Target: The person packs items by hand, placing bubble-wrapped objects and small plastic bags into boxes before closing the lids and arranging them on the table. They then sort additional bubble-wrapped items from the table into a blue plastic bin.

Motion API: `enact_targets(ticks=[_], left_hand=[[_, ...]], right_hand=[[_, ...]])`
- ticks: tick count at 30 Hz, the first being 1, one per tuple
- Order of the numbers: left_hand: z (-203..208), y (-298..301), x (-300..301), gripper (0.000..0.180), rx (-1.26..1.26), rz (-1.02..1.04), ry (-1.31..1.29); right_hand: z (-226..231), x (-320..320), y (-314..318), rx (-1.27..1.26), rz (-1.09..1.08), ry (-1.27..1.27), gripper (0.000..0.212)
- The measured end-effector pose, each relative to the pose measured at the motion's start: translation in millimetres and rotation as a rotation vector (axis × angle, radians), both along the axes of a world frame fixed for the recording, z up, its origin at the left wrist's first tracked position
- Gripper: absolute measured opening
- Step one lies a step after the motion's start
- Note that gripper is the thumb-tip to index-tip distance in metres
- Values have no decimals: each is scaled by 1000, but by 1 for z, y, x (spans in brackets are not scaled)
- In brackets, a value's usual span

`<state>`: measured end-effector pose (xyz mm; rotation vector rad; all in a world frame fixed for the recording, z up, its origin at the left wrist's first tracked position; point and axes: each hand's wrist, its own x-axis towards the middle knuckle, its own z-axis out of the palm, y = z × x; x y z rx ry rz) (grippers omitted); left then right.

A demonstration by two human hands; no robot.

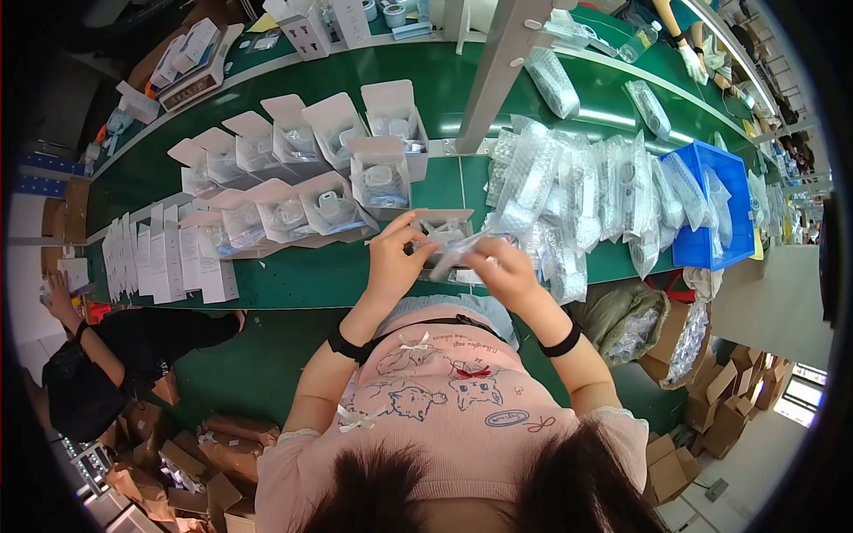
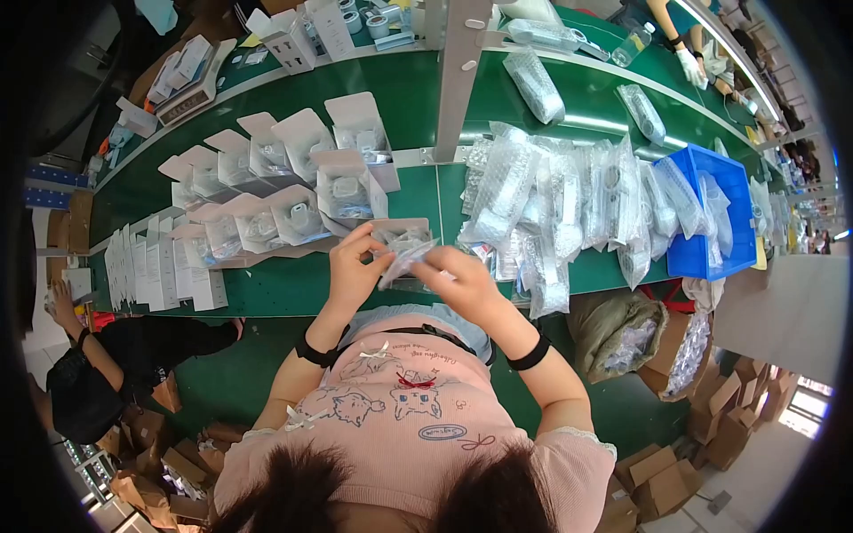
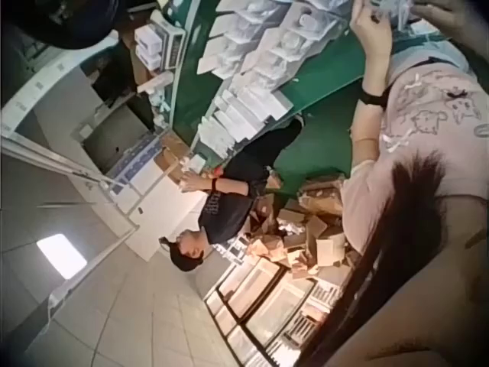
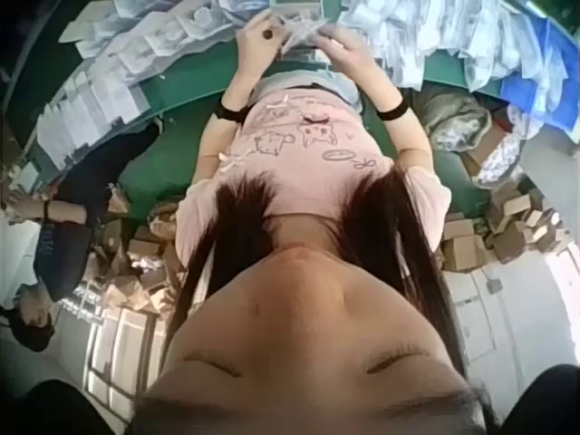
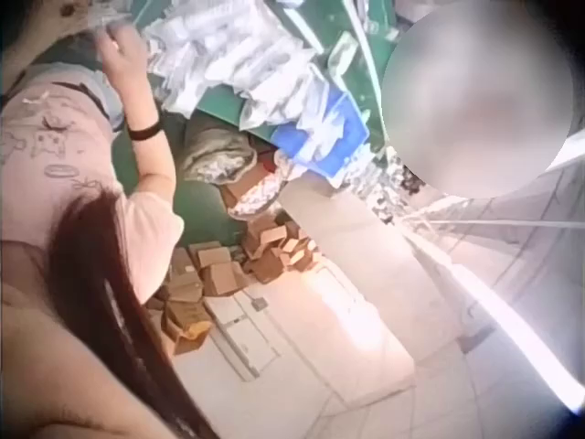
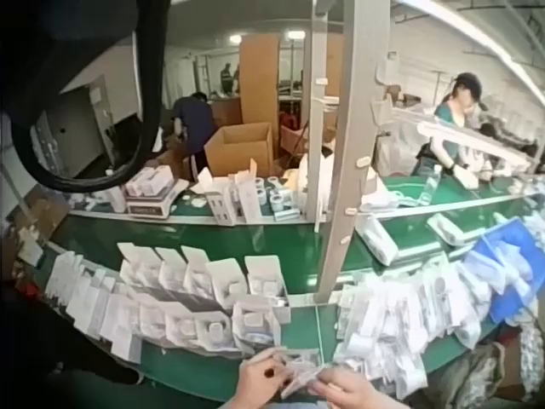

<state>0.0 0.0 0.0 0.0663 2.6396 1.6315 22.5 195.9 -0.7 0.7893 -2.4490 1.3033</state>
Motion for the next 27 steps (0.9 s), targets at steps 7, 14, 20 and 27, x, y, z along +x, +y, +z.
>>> enact_targets(ticks=[7,14,20,27], left_hand=[[4,-2,4,12,84,-60,98],[43,-62,29,11,54,165,162],[17,-118,42,14,-39,377,218],[24,-129,41,24,-202,560,283]], right_hand=[[25,-6,-22,450,236,133,23],[20,-98,52,109,-218,121,22],[-60,-290,104,687,-699,-150,49],[-99,-365,87,559,-570,-644,70]])
